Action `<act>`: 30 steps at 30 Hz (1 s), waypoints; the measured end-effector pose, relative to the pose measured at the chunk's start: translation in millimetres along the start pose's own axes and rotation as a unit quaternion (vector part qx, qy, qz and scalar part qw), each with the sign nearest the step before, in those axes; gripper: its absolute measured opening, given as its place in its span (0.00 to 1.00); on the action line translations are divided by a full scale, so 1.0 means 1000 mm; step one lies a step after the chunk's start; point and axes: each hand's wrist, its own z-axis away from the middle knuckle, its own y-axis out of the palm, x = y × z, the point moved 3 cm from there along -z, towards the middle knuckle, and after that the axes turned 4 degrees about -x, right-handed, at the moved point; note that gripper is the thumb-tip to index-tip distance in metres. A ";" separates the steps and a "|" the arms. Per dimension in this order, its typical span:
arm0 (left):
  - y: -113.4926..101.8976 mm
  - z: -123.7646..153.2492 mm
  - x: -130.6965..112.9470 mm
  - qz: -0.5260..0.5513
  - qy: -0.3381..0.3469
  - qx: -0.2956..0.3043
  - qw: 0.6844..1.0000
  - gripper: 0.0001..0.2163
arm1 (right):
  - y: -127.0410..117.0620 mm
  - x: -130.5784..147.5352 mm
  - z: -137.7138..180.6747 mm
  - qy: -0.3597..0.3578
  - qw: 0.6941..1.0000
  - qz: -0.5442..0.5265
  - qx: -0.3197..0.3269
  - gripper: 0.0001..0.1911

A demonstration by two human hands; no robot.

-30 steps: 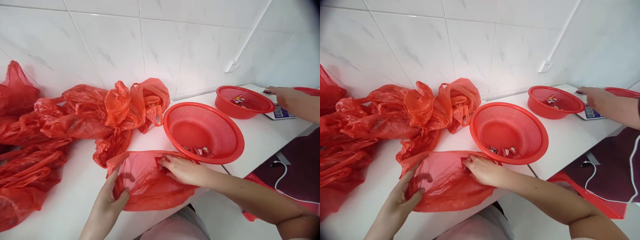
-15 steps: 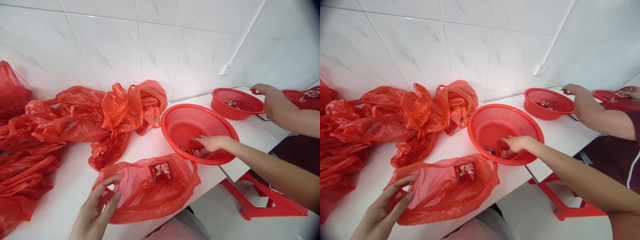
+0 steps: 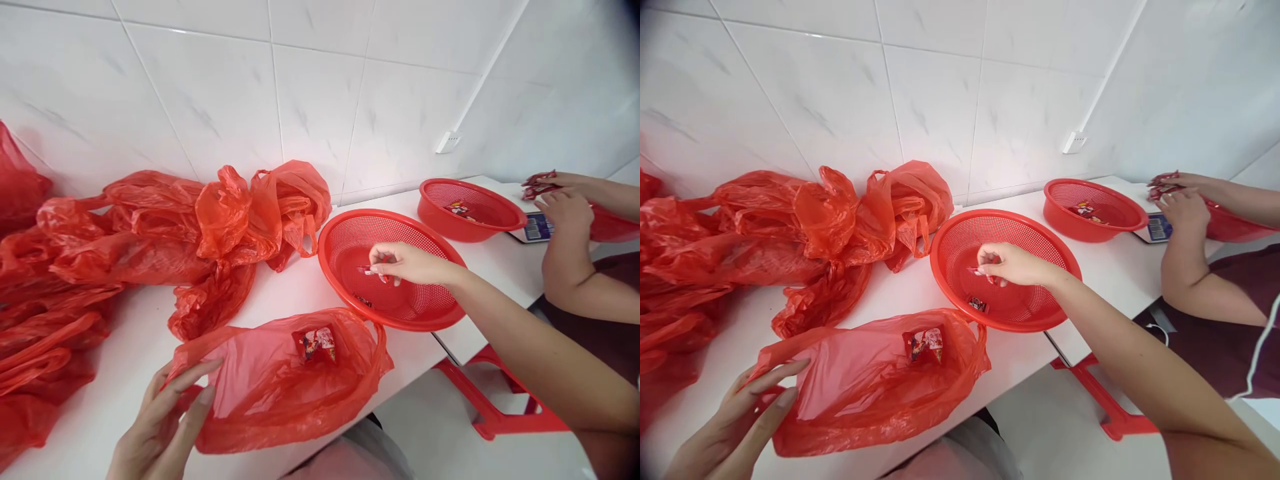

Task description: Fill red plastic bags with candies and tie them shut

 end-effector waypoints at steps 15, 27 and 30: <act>0.017 0.020 -0.046 0.100 -0.031 -0.014 0.994 0.26 | 0.134 0.092 0.015 -0.174 0.976 -0.103 0.075 0.12; 0.013 0.020 -0.034 0.115 -0.012 -0.002 0.993 0.28 | 0.042 0.049 -0.010 -0.115 0.989 -0.035 -0.083 0.18; 0.014 0.019 -0.032 0.117 -0.021 0.003 0.993 0.29 | 0.024 0.009 -0.023 -0.033 0.984 0.164 -0.064 0.25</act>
